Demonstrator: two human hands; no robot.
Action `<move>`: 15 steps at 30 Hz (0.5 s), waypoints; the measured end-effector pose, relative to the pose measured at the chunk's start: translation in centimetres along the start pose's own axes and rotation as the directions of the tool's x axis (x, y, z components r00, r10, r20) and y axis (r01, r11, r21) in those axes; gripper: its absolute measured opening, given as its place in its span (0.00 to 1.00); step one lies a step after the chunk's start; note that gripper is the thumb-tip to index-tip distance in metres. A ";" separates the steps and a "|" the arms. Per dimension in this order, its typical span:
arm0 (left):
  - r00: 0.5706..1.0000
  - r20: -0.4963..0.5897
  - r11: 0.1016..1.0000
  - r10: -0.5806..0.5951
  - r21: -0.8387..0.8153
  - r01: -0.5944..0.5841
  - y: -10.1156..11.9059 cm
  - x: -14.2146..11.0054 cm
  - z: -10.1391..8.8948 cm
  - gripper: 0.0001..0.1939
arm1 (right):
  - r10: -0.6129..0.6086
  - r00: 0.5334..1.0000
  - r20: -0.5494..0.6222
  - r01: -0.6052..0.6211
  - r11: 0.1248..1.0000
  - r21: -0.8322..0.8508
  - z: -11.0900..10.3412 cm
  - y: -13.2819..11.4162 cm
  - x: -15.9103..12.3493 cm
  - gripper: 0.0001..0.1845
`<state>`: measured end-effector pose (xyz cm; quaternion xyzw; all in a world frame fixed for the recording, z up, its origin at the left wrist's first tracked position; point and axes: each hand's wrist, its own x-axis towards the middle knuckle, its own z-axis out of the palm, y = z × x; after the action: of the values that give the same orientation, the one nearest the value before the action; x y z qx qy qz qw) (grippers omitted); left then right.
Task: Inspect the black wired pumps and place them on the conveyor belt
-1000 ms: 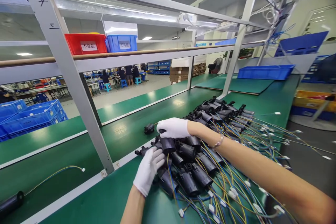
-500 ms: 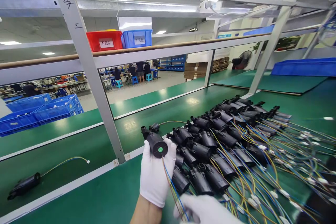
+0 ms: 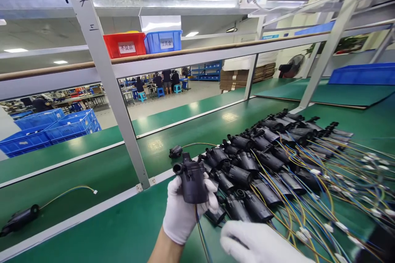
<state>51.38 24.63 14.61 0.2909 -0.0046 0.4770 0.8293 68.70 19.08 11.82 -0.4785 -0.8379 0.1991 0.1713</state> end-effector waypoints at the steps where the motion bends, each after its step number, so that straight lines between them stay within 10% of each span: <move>1: 1.000 0.012 1.000 0.000 0.024 0.000 -0.2 -0.1 -0.1 0.30 | 0.013 0.999 -0.032 -0.012 1.000 0.021 -0.7 -0.1 0.2 0.16; 10: 0.995 0.079 0.897 0.060 0.433 -0.088 -1.1 -0.5 -1.7 0.36 | 0.020 0.950 -0.312 0.082 0.948 0.308 -4.8 -1.0 0.1 0.36; 15: 0.925 0.085 0.399 0.371 0.885 -0.242 -2.4 -1.6 -2.6 0.34 | -0.061 0.925 -0.376 0.211 0.904 0.373 -4.0 -0.5 -0.2 0.38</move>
<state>51.68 23.72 10.90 0.6402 0.2411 0.5708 0.4540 70.35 19.39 15.46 -0.3999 -0.7649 0.2663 0.4291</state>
